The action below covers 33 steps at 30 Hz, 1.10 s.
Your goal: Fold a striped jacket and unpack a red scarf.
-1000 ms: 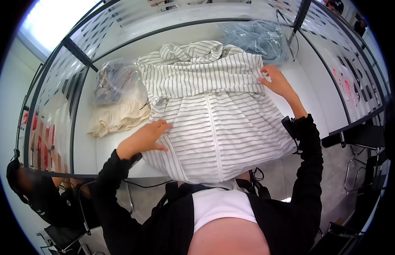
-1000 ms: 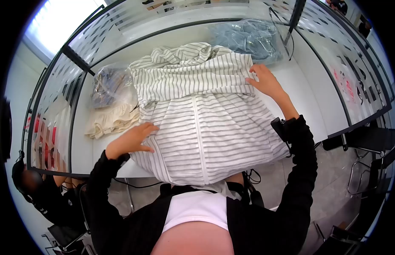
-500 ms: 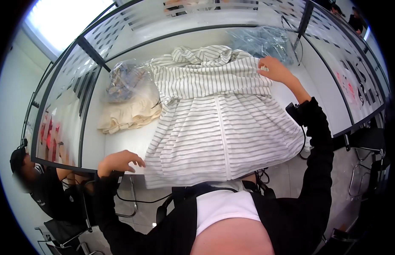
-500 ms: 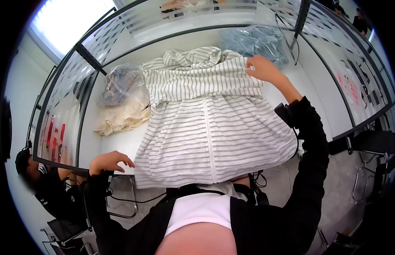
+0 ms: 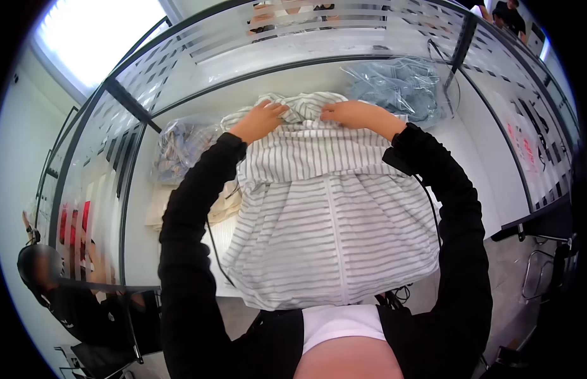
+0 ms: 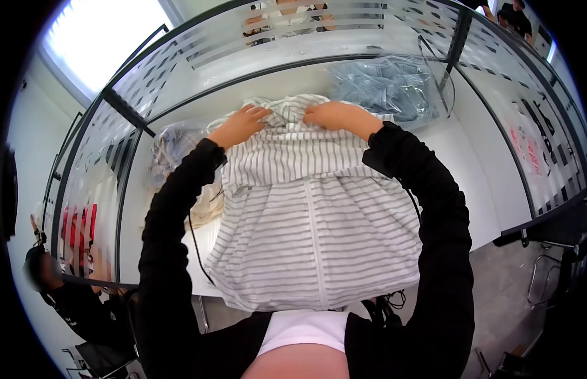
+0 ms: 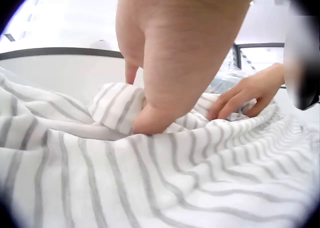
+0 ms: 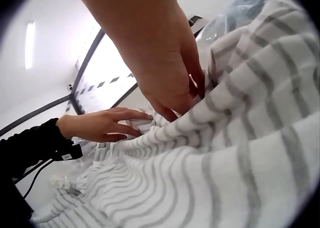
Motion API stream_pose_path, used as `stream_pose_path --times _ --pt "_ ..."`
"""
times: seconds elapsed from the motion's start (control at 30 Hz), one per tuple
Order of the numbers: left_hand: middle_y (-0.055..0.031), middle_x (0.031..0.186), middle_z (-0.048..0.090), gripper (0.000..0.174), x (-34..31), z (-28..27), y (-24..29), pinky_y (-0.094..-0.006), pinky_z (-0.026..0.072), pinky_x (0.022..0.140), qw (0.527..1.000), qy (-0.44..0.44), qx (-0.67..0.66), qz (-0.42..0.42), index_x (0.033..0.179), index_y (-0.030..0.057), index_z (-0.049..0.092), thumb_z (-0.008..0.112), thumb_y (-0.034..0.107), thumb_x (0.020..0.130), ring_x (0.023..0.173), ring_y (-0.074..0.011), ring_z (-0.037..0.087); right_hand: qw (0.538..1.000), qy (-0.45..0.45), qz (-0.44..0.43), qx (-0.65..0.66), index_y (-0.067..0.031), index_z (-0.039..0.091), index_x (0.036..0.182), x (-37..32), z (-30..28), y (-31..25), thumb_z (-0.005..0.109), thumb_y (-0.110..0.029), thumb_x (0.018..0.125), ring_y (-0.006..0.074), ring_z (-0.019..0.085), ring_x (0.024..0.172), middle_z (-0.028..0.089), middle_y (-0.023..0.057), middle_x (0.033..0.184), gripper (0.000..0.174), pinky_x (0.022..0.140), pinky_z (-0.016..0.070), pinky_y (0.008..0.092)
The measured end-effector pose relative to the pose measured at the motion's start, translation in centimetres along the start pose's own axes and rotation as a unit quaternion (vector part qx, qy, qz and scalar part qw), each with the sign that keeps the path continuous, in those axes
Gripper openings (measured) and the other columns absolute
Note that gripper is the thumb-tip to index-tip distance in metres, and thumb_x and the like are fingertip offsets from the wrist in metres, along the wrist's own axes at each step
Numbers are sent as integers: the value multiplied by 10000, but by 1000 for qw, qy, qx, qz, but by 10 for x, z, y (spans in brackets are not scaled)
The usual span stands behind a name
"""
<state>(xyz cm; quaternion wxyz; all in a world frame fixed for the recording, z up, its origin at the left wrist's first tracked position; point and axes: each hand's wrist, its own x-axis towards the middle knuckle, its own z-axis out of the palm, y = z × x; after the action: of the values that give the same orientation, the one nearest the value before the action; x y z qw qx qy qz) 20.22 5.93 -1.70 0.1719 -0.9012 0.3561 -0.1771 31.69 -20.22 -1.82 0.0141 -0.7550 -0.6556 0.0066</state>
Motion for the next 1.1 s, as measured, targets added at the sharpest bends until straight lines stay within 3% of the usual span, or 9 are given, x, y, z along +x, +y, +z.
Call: stream_pose_path --times 0.13,0.27,0.57,0.77,0.83,0.9,0.97,1.03,1.1 --pt "-68 1091 527 266 11 33 -21 -327 395 894 994 -86 21 -66 951 60 562 584 27 688 1029 -231 496 998 -9 18 57 -117 504 1131 0 13 19 608 -87 703 292 521 966 487 90 1050 442 769 444 389" --pt "-132 925 510 294 14 14 -37 -401 428 725 937 85 -236 -242 881 48 481 638 18 634 904 -352 508 997 -23 71 37 -100 555 1052 2 -6 20 620 -138 703 289 510 974 503 105 978 356 750 436 393" --pt "-131 707 531 385 13 -44 -61 -350 430 600 830 268 -274 -406 1012 89 451 646 25 687 666 -305 558 881 400 211 141 -65 598 871 -3 -39 74 538 -131 750 288 585 748 612 130 841 151 672 455 376" --pt "-77 762 582 138 4 -81 -60 -260 422 618 820 276 -324 -383 945 72 573 565 129 819 656 -164 516 861 388 56 323 -59 578 987 -54 -95 60 394 62 838 134 558 926 586 33 977 266 855 457 273" --pt "-66 799 587 145 -3 -95 -47 -251 423 649 816 290 -370 -337 949 51 566 561 126 826 697 -153 521 910 361 1 205 -61 581 999 -76 -107 51 470 88 782 201 555 980 581 43 1033 286 883 444 303" --pt "-41 934 581 214 -16 -114 -19 -261 422 708 882 245 -313 -252 967 39 548 617 86 770 787 -158 521 939 330 -71 71 -66 586 1002 -100 -112 27 519 101 737 237 536 1027 569 46 1079 319 908 426 320" --pt "-57 1099 542 358 -32 -141 20 -315 416 831 928 28 -335 -163 1059 79 531 674 140 736 975 -196 518 981 179 -62 -30 -85 576 1033 -129 -104 -15 596 78 670 264 484 1096 544 49 1136 398 934 396 337" --pt "-89 1174 508 432 -49 -151 50 -356 353 948 920 -121 -362 -88 1107 84 526 691 206 726 1140 -236 444 995 16 -49 83 -96 576 1042 -155 -94 -55 594 37 684 247 514 1033 578 73 1070 382 898 396 333" --pt "-104 1168 504 424 -64 -144 59 -353 364 932 874 -198 -419 -148 1110 65 517 671 219 746 1109 -263 460 983 11 -18 180 -93 580 1036 -169 -81 -67 620 -26 699 235 530 1000 580 71 1058 346 861 415 333"
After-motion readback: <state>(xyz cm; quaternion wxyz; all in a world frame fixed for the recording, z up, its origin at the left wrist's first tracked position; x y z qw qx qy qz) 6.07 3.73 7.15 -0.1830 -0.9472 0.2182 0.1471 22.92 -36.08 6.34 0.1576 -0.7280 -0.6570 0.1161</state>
